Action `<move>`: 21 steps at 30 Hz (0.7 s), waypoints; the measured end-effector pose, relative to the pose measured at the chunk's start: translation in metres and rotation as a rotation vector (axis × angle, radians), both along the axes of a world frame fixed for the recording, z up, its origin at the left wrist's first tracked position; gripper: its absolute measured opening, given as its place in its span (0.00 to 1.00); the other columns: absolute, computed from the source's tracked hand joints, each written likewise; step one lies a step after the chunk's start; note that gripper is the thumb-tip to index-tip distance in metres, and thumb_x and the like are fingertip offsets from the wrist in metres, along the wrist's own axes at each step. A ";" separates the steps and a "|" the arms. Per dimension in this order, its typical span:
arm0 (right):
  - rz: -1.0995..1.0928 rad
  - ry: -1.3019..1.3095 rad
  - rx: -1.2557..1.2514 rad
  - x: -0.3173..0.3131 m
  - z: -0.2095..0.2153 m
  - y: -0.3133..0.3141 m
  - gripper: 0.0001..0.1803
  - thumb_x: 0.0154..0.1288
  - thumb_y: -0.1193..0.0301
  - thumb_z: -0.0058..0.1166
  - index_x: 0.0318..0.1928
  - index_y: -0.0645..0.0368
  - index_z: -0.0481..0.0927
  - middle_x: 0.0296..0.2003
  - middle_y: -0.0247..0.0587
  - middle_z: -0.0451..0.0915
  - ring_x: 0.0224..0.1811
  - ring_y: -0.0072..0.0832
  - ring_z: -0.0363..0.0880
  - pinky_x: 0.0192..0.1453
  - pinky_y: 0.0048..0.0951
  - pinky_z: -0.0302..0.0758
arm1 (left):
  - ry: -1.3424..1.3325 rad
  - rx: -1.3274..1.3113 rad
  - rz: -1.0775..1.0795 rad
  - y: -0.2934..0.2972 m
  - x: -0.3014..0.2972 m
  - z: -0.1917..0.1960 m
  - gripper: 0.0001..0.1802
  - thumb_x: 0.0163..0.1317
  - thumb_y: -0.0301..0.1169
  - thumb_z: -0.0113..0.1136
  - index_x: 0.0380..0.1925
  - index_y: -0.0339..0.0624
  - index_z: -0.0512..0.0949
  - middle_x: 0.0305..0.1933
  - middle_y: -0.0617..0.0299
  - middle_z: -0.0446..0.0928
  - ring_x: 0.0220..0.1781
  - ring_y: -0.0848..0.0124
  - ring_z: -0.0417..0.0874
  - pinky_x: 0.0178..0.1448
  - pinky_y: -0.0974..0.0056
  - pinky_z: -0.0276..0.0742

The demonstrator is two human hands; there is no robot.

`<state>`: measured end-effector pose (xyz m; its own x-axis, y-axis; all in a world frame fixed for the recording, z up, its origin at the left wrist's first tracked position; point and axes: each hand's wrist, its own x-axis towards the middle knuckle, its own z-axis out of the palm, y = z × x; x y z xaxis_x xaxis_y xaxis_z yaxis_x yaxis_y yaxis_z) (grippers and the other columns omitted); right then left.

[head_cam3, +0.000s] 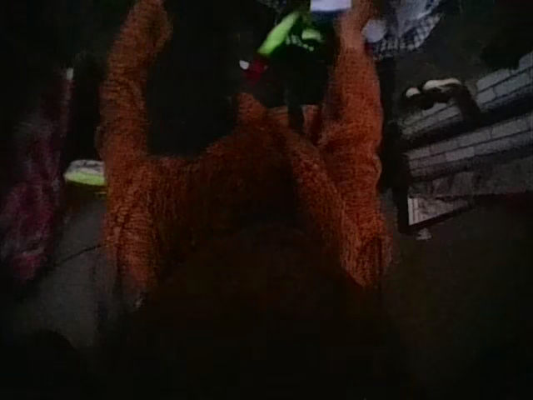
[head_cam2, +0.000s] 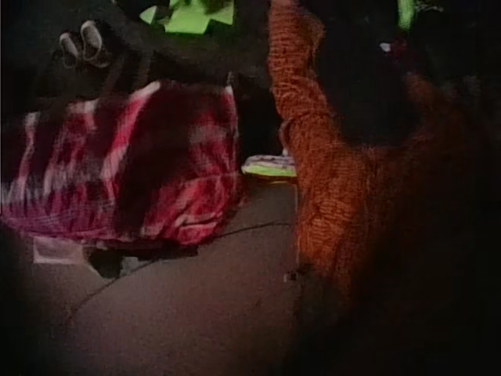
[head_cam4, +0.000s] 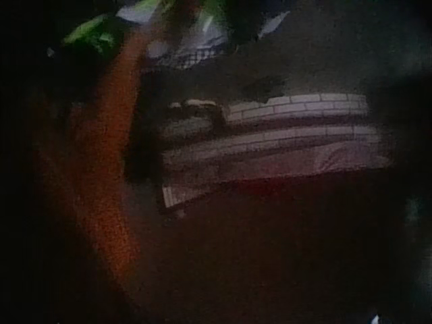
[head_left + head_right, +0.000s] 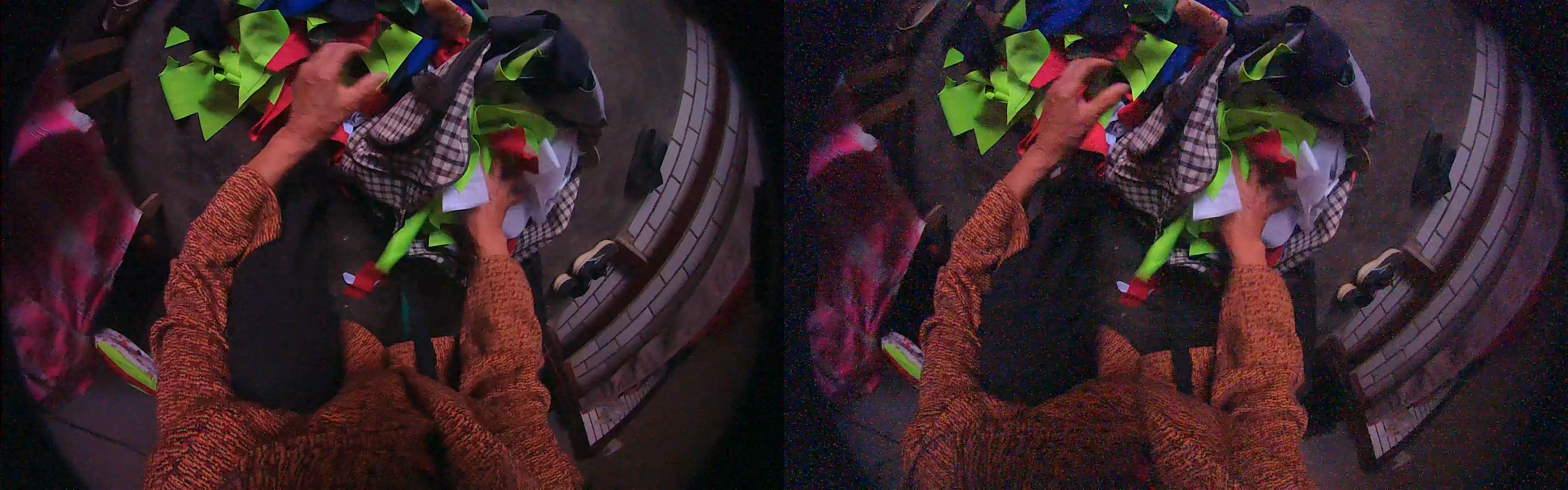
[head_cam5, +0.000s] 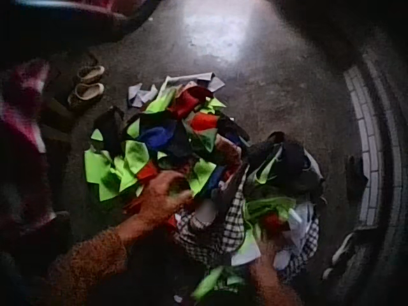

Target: The person sits on the floor and sorts through a large pile of colorful fabric scraps, picking up individual pieces and placing them into a checkered bag. The person handles various colors including green, red, blue, and white, repeatedly lifting and dropping scraps into the container.

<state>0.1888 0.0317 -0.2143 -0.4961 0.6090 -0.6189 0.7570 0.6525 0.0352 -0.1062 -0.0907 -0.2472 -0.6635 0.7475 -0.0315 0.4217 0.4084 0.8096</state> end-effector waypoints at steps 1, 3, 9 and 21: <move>0.005 0.003 -0.060 -0.019 0.007 0.007 0.45 0.47 0.59 0.63 0.66 0.33 0.57 0.67 0.48 0.51 0.66 0.61 0.47 0.56 0.77 0.48 | -0.020 -0.005 -0.028 0.008 0.008 0.012 0.31 0.46 0.51 0.66 0.44 0.42 0.73 0.39 0.55 0.76 0.44 0.57 0.78 0.47 0.58 0.74; 0.098 -0.012 0.037 -0.043 0.014 0.009 0.40 0.51 0.61 0.57 0.66 0.35 0.58 0.67 0.47 0.51 0.66 0.60 0.47 0.54 0.78 0.48 | -0.072 0.007 -0.102 0.023 0.025 0.034 0.32 0.45 0.52 0.66 0.44 0.41 0.72 0.36 0.56 0.76 0.41 0.57 0.79 0.44 0.58 0.75; 0.074 0.122 0.208 -0.034 -0.048 0.001 0.41 0.57 0.57 0.52 0.69 0.33 0.49 0.69 0.49 0.45 0.70 0.56 0.39 0.59 0.78 0.35 | -0.107 -0.085 -0.216 0.038 0.052 0.058 0.39 0.45 0.53 0.67 0.51 0.40 0.66 0.45 0.50 0.73 0.45 0.51 0.77 0.45 0.55 0.74; 0.310 -0.052 -0.537 -0.112 0.090 0.056 0.24 0.53 0.59 0.59 0.50 0.56 0.75 0.57 0.45 0.69 0.56 0.42 0.70 0.51 0.47 0.68 | -0.103 -0.052 0.108 -0.022 -0.004 -0.008 0.14 0.52 0.33 0.63 0.38 0.40 0.75 0.40 0.55 0.74 0.41 0.59 0.78 0.45 0.61 0.74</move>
